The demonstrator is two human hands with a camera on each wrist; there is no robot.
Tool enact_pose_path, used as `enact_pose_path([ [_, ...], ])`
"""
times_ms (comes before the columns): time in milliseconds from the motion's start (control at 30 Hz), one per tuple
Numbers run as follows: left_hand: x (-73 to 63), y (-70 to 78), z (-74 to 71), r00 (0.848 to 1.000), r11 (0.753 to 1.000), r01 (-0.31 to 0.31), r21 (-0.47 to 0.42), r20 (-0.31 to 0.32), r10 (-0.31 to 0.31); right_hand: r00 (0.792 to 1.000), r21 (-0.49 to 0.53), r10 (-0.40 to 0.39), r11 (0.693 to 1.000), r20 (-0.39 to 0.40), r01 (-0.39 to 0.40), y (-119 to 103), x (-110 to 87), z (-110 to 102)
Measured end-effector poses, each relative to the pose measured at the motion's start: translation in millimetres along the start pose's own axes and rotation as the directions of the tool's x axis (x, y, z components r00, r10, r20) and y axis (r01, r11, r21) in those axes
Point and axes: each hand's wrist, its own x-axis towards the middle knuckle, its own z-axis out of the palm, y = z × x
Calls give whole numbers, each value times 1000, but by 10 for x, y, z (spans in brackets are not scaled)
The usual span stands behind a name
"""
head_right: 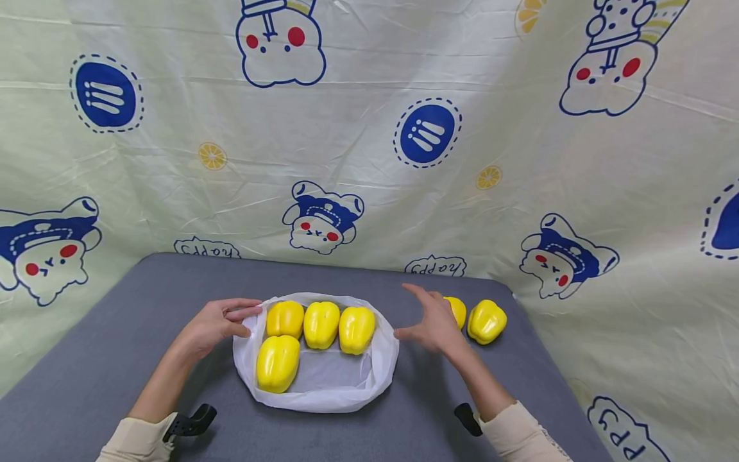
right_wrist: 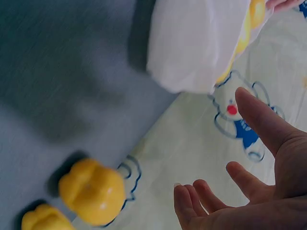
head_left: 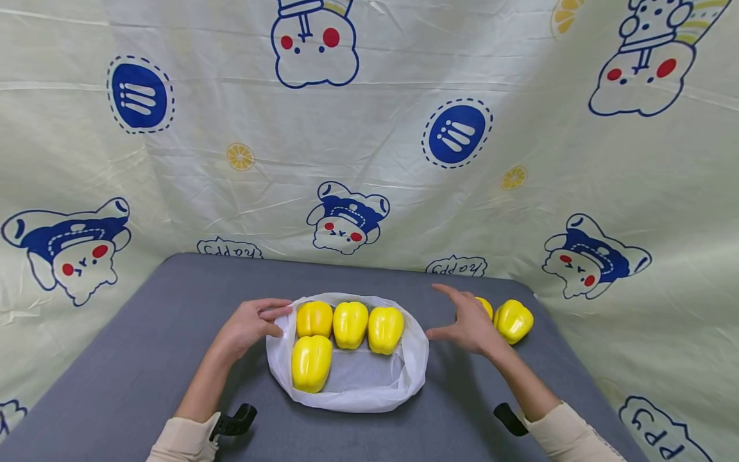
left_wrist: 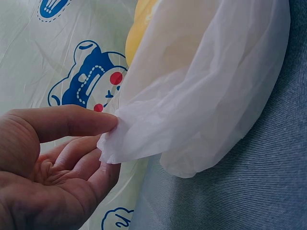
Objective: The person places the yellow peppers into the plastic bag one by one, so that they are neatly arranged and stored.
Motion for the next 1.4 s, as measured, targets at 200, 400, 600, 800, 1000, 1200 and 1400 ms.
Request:
enact_pose_path([
  [200,-1,-8,3,1000,1000,-16,10,6,16,999,-7,36,999,-10,-36,253,21,-133],
  [400,-7,-15,8,1000,1000,-6,-4,5,6,999,-18,51,999,-11,-51,479,65,-208],
  [600,-9,-21,10,1000,1000,-2,-9,1,2,998,-35,55,998,2,-55,636,124,-261],
  [800,-14,-14,24,1000,1000,-11,-10,0,11,998,-63,47,997,29,-45,796,208,-292],
  [1000,-14,-12,32,1000,1000,-14,-6,-3,14,998,-59,30,998,49,-27,913,275,-303],
  [1200,-8,-14,30,1000,1000,-11,-3,-4,11,999,-59,4,998,53,-1,993,313,-287],
  [1400,-7,1,15,1000,1000,-15,12,1,15,999,-62,8,998,42,-5,1058,331,-255],
])
